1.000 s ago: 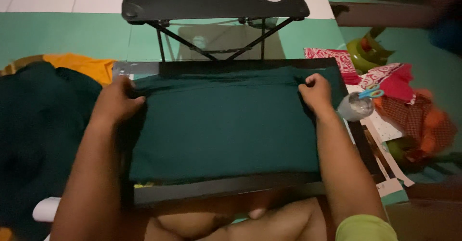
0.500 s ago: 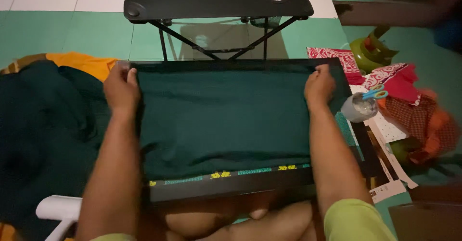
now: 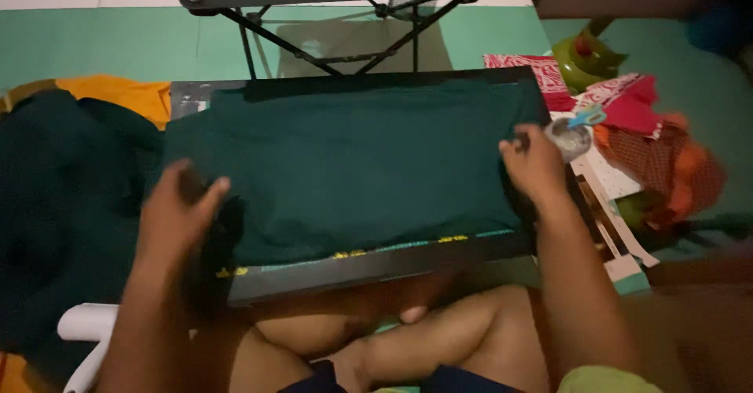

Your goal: Folding a green t-shirt and trimming it with scissors on a flat surface

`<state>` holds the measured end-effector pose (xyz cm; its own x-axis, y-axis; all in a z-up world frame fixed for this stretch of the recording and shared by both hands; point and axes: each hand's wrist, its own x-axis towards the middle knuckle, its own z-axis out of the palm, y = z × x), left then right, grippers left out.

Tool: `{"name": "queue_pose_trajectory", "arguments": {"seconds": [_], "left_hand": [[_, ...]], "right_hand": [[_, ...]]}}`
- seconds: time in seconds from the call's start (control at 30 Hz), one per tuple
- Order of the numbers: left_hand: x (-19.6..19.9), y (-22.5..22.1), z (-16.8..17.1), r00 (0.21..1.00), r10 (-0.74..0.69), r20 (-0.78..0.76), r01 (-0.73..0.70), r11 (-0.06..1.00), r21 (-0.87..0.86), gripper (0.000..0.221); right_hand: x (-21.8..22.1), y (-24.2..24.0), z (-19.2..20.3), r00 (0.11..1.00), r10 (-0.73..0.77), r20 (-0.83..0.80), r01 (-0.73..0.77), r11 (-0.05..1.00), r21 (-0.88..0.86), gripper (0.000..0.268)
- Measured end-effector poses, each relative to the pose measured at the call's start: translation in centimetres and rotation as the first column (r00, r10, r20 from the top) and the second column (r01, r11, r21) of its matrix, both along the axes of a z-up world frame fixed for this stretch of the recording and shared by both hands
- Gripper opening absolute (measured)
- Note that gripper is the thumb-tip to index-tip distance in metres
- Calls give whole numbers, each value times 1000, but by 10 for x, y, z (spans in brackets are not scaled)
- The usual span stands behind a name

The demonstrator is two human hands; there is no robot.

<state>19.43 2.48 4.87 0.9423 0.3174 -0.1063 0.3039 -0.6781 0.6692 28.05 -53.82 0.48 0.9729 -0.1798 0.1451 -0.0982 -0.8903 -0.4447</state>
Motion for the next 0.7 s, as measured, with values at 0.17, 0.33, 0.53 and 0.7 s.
{"name": "queue_pose_trajectory", "arguments": {"seconds": [0.17, 0.33, 0.53, 0.7], "left_hand": [[-62, -1, -45, 998, -61, 29, 58, 994, 92, 54], [-67, 9, -80, 980, -65, 186, 28, 980, 195, 31], [-61, 38, -118, 923, 132, 361, -92, 988, -127, 17], [-86, 13, -59, 967, 15, 255, 61, 957, -285, 43]], "right_hand": [[-83, -7, -23, 987, -95, -132, 109, 989, 102, 43], [-86, -23, -68, 993, -101, -55, 111, 970, 214, 34], [-78, -31, -93, 969, -180, 170, 98, 910, 402, 15], [-86, -19, -87, 965, -112, 237, -6, 894, 449, 19]]}}
